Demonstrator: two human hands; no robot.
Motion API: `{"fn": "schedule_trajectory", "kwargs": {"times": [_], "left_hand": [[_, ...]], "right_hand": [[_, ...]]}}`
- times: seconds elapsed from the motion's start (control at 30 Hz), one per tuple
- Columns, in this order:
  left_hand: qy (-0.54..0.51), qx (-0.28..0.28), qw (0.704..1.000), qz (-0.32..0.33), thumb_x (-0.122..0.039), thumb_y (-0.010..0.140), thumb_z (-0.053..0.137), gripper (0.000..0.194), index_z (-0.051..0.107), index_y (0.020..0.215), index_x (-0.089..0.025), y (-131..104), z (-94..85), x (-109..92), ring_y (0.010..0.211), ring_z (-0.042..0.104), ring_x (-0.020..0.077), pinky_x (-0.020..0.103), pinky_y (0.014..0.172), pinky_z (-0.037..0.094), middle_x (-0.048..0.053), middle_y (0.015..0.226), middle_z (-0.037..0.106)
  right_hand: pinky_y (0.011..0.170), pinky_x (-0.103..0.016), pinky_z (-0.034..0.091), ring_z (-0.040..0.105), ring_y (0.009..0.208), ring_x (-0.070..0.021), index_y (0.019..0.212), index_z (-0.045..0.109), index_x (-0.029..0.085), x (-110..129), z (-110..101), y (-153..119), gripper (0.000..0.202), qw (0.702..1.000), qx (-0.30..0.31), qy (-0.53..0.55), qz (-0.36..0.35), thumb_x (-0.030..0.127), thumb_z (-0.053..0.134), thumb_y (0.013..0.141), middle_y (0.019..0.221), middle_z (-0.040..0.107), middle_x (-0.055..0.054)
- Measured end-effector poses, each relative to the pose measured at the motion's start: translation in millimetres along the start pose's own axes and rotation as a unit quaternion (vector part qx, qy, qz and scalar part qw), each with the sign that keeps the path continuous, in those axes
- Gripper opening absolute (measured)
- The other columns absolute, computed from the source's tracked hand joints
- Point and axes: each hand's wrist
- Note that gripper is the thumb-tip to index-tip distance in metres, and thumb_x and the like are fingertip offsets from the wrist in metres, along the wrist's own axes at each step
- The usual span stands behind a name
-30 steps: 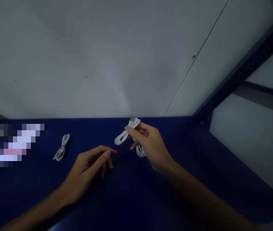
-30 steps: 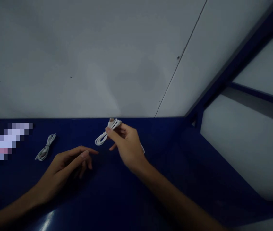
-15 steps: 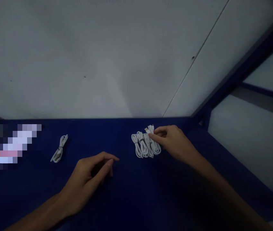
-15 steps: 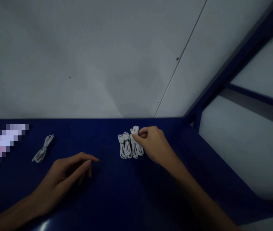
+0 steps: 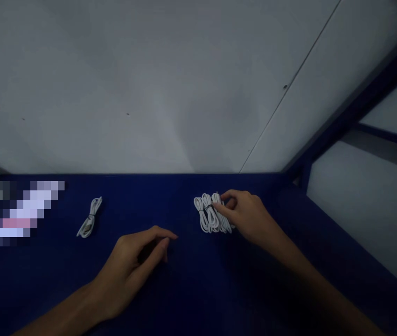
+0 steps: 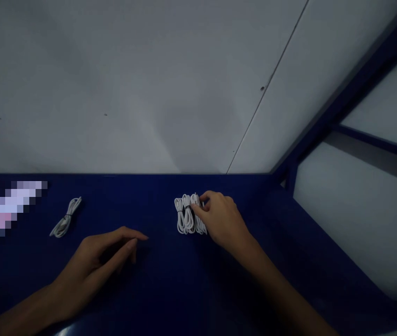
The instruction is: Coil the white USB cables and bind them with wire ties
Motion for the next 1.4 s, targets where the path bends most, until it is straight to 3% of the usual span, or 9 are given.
{"fn": "schedule_trajectory", "kwargs": {"times": [0.3, 0.53, 0.87, 1.0, 1.23, 1.4], "left_hand": [[0.019, 0.009, 0.999, 0.047, -0.039, 0.116, 0.049, 0.029, 0.074, 0.126, -0.029, -2, -0.6, 7, 0.063, 0.060, 0.0121, 0.023, 0.057, 0.045, -0.004, 0.081, 0.071], [0.042, 0.008, 0.997, 0.068, -0.036, 0.116, 0.049, 0.027, 0.073, 0.128, -0.029, 0, -1.6, 13, 0.064, 0.064, 0.0117, 0.022, 0.060, 0.049, -0.005, 0.084, 0.073], [0.065, 0.019, 0.990, 0.127, -0.028, 0.116, 0.048, 0.025, 0.069, 0.129, -0.032, -1, -0.4, 11, 0.068, 0.068, 0.0114, 0.023, 0.064, 0.052, -0.006, 0.086, 0.074], [0.076, 0.029, 0.985, 0.149, -0.025, 0.116, 0.048, 0.026, 0.067, 0.132, -0.031, 0, -2.9, 14, 0.070, 0.070, 0.0121, 0.024, 0.065, 0.054, -0.005, 0.088, 0.074], [0.102, 0.022, 0.973, 0.205, -0.017, 0.115, 0.050, 0.030, 0.064, 0.138, -0.031, -1, -3.6, 19, 0.075, 0.076, 0.0123, 0.026, 0.069, 0.058, -0.003, 0.097, 0.079], [0.145, -0.005, 0.955, 0.260, -0.014, 0.114, 0.050, 0.032, 0.062, 0.140, -0.026, 1, -6.1, 23, 0.085, 0.081, 0.0166, 0.029, 0.074, 0.063, 0.002, 0.108, 0.082]], "right_hand": [[0.062, -0.036, 0.048, 0.071, 0.069, -0.0233, 0.103, 0.080, 0.019, -6, -4, 2, 0.028, 0.998, -0.065, 0.013, 0.017, 0.044, 0.075, 0.094, 0.073, 0.075, -0.003], [0.062, -0.036, 0.052, 0.073, 0.071, -0.0232, 0.107, 0.080, 0.020, -9, 6, 0, 0.034, 0.999, -0.023, 0.034, 0.005, 0.051, 0.067, 0.100, 0.076, 0.077, -0.004], [0.063, -0.035, 0.051, 0.071, 0.068, -0.0211, 0.105, 0.081, 0.021, -16, 9, 1, 0.022, 0.996, -0.059, 0.062, -0.003, 0.035, 0.070, 0.092, 0.077, 0.076, -0.002], [0.064, -0.035, 0.050, 0.069, 0.066, -0.0201, 0.115, 0.081, 0.020, -18, 8, 5, 0.032, 0.994, -0.086, 0.068, -0.004, 0.039, 0.067, 0.093, 0.075, 0.074, -0.001], [0.068, -0.037, 0.050, 0.068, 0.067, -0.0214, 0.113, 0.080, 0.020, -19, 14, 7, 0.035, 0.997, -0.076, 0.029, -0.010, 0.046, 0.069, 0.094, 0.074, 0.073, -0.001], [0.079, -0.042, 0.052, 0.072, 0.085, -0.0269, 0.114, 0.080, 0.019, -23, 13, 5, 0.042, 0.994, -0.111, -0.017, 0.002, 0.054, 0.061, 0.099, 0.096, 0.076, -0.009]]}}
Point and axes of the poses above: each hand's wrist, its own y-axis towards the middle knuckle, its own z-axis out of the palm, x = y × z
